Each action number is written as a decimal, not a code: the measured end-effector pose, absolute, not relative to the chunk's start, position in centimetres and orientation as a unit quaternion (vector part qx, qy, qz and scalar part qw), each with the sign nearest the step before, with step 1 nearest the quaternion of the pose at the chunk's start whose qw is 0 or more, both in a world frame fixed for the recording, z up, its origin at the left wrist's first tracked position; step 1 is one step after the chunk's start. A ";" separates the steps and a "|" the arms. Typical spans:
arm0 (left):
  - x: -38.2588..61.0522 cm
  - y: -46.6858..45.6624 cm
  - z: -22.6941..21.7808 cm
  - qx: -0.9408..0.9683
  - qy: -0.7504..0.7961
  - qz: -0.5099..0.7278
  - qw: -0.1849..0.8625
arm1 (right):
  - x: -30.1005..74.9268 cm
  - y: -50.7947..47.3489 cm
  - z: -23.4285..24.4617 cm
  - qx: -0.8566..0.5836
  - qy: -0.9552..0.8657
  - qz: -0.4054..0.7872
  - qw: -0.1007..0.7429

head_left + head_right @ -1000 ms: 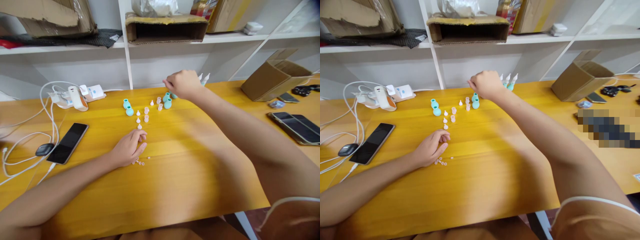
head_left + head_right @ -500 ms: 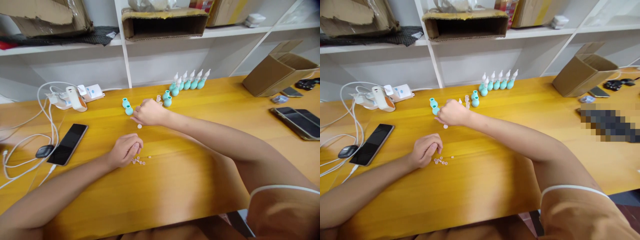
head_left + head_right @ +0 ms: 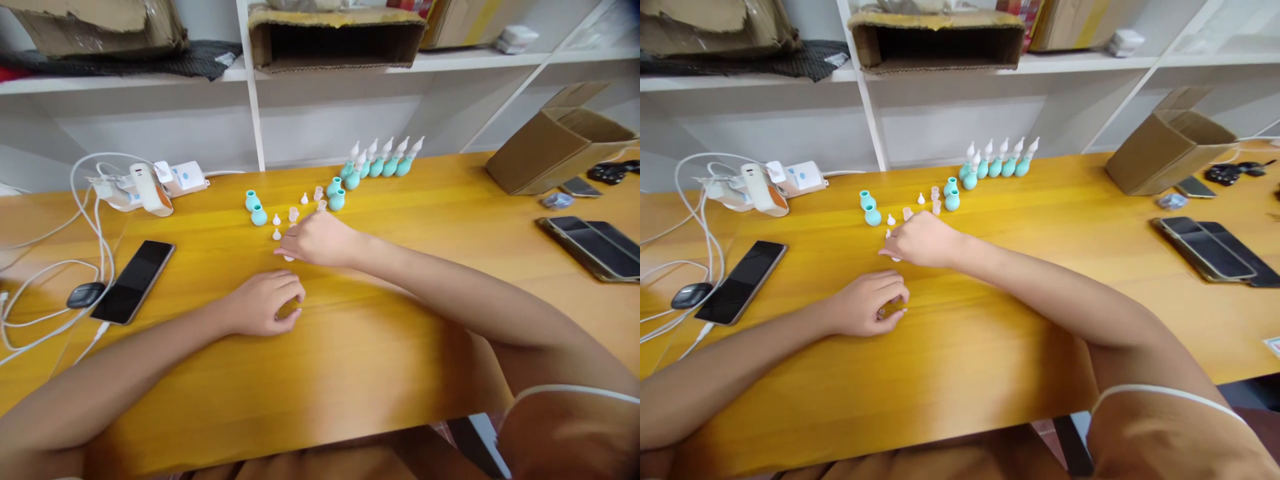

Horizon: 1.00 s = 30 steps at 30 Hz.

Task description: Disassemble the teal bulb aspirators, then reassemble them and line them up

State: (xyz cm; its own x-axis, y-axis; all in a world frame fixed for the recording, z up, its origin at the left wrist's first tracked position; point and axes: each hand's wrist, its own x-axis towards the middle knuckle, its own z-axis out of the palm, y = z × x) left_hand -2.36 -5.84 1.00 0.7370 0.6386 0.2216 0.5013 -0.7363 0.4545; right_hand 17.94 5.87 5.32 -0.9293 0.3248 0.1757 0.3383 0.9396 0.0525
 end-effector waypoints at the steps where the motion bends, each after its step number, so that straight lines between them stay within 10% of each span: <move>1: -2.3 -5.9 0.9 0.918 0.308 0.179 0.175 | 18.6 5.4 4.9 -0.170 -0.981 -0.033 0.085; 30: -2.7 -4.4 0.7 0.671 0.442 0.354 0.479 | 19.9 1.4 -0.2 -0.204 -0.785 0.502 0.300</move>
State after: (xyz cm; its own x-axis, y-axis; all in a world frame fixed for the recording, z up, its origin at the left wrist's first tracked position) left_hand -2.69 -4.37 0.68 0.3582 0.9323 0.0509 0.2540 -0.1497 0.9556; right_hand 19.95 1.45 -0.16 -0.7369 0.6215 0.2659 0.0201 0.4133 -0.9104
